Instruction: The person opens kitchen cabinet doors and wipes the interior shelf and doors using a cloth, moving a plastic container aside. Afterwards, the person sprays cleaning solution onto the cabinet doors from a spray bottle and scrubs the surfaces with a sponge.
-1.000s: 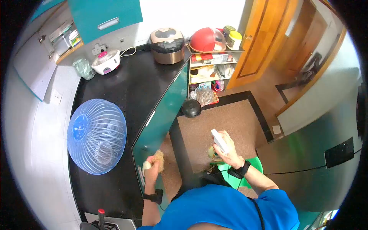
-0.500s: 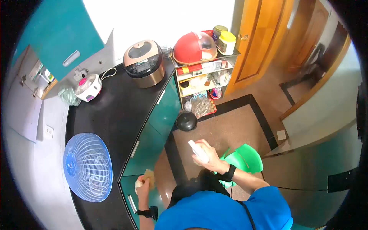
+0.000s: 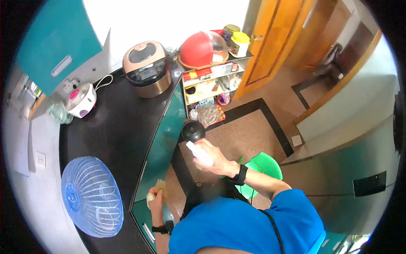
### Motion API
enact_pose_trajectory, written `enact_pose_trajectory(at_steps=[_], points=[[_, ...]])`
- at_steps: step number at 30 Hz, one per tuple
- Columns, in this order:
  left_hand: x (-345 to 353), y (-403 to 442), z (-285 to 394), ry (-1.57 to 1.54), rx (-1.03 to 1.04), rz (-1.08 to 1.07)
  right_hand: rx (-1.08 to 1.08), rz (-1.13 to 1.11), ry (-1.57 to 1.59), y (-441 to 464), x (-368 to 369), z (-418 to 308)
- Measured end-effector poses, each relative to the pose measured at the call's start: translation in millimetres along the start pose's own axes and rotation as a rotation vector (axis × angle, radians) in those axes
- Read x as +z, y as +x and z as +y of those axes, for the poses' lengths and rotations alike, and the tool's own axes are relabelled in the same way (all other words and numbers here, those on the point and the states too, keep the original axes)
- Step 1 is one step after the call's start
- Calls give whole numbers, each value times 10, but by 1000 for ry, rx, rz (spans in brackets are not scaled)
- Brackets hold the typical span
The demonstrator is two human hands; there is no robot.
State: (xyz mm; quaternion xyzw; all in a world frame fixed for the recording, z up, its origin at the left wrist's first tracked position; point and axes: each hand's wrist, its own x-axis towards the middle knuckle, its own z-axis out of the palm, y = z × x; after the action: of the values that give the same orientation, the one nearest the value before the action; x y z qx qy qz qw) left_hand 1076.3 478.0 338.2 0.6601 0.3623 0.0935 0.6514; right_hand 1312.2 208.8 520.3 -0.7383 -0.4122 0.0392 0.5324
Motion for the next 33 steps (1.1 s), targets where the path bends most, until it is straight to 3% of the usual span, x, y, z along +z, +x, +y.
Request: enact_pose_trajectory(at_steps=[3,5,7,8,9,11,16,18,19,20,23,27,29,30,31,32,33], points=[[22,-74,168,1,-4,73,-111,53,-140,119,73,74],[-14,-138,70,-5,-18,116,-96,49,-3,188,108,177],[-53,-55,-127,116,84,218,-109,5,31,286,170,253],[-34,-54,-126,221,141,278,-235,15,-61,373,231,328],[-35,-99,-2,209,147,363,-126,-52,37,424,269,293],[15,-251,272,122,-23,333,-165,-107,37,663,430,343],[-11,-213,-915,9,-147,452,-292,-384,225,971,984,716],[155,-307,-433,112,-325,508,-372,-507,318,1143,1279,843],[187,-277,-817,-2,-275,502,-237,-654,360,1125,1410,978],[290,-228,-1185,-109,-212,500,-291,-720,409,1144,1601,1182],[484,86,-918,-178,-162,558,-225,-1059,376,1231,2052,1657],[611,560,-1823,-337,-321,577,-277,-1142,437,1118,2639,2314],[559,784,-2122,-292,-242,532,-331,-1201,501,990,3052,2636],[581,844,-2390,45,18,603,-360,-1186,451,888,3204,2815],[546,919,-2400,173,-208,594,-394,-1173,410,784,3368,2988],[546,913,-2710,317,-52,717,-397,-1161,422,650,3579,3055],[499,969,-2698,195,-142,649,-386,-1144,447,536,3732,3205]])
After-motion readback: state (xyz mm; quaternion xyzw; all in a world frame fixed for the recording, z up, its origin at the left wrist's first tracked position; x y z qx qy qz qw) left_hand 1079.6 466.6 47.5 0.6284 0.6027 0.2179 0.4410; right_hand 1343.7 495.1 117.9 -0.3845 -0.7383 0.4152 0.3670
